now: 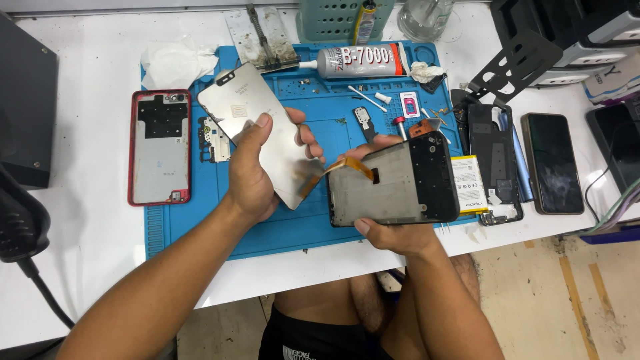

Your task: Disassembling a mobile phone by carefully prying the screen away from the chassis using a specialized tool.

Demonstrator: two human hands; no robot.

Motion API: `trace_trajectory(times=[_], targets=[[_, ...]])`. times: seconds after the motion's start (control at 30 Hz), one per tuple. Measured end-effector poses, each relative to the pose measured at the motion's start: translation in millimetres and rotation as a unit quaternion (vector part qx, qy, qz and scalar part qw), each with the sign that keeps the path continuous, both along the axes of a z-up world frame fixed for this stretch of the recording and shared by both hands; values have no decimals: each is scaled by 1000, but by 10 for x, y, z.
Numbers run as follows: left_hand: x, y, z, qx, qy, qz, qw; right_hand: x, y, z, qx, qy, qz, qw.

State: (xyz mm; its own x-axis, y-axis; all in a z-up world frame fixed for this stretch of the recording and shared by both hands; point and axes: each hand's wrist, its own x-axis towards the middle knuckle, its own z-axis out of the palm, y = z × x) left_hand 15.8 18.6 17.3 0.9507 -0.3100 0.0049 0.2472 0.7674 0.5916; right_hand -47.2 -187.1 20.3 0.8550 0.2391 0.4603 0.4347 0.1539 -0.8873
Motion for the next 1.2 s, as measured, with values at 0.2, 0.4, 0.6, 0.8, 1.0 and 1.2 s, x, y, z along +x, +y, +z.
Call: trace_trajectory(times=[0.2, 0.4, 0.6, 0.8, 1.0, 1.2], targets=[[30, 2, -33, 14, 14, -57, 998, 10, -35, -32, 56, 30, 0, 998], [-3, -11, -28, 38, 23, -109, 993, 30, -65, -26, 149, 110, 46, 982], [-12, 1, -10, 46, 22, -134, 990, 30, -76, -10, 185, 157, 54, 969], [6, 23, 14, 39, 32, -149, 988, 48, -79, -4, 191, 163, 68, 966], [-24, -43, 44, 105, -16, -60, 993, 153, -113, -222, 162, 124, 15, 979], [42, 119, 278, 128, -66, -24, 989, 155, -125, -239, 131, 115, -30, 984]])
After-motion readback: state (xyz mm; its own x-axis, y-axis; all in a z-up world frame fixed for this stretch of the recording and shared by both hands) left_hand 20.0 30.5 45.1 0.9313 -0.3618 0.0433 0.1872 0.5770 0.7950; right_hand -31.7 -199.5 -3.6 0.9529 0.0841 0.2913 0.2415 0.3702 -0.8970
